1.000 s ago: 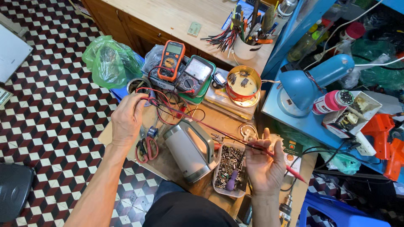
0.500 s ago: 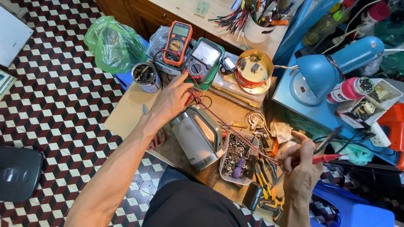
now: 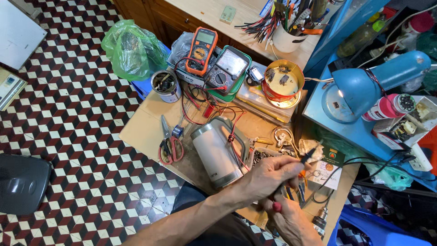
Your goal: The person disassembles an electric kettle by removing screws from the base and lid, then uses a multimeter to test the heating element and internal components. The person reassembles the kettle after testing.
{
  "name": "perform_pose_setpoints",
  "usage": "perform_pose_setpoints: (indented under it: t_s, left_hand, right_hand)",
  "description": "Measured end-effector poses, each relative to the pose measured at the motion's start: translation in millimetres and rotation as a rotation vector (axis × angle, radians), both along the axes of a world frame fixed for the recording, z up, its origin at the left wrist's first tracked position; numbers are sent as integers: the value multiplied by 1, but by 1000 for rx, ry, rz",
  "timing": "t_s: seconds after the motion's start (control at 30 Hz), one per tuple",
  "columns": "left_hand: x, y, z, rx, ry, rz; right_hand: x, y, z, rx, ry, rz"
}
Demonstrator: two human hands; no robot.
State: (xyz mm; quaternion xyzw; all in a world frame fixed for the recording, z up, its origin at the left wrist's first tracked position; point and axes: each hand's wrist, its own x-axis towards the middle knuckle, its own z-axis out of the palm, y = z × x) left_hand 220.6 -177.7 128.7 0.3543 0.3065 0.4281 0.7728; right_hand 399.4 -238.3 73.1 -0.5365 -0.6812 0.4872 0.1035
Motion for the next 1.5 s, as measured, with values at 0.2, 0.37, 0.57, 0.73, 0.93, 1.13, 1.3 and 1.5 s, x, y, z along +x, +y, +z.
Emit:
perform_pose_setpoints:
  t_s: [0.2, 0.37, 0.57, 0.73, 0.93, 1.13, 1.3, 1.5]
  left_hand:
    - [-111, 39, 43, 282, 117, 769]
    - [-178, 37, 67, 877, 290, 1098]
    - [-104, 28, -14, 322, 572, 617]
    - [-5, -14, -74, 768, 833, 191]
    - [-19, -51, -104, 849, 840, 89]
    - [-112, -107, -124, 168, 1120, 93]
    - [-124, -103, -147, -14, 1055, 215]
    - [-104, -89, -155, 22, 835, 288]
  right_hand:
    - [10, 49, 98, 410, -229, -373]
    - [10, 70, 110, 857, 37, -850]
    - [-2, 72, 59, 865, -568, -284]
    - [-20, 37, 31, 392, 213, -404]
    - [-6, 19, -7, 233, -35, -725]
    - [12, 22, -41, -96, 30, -749]
    - [-37, 58, -61, -247, 22, -519]
    - [-66, 86, -67, -273, 159, -473]
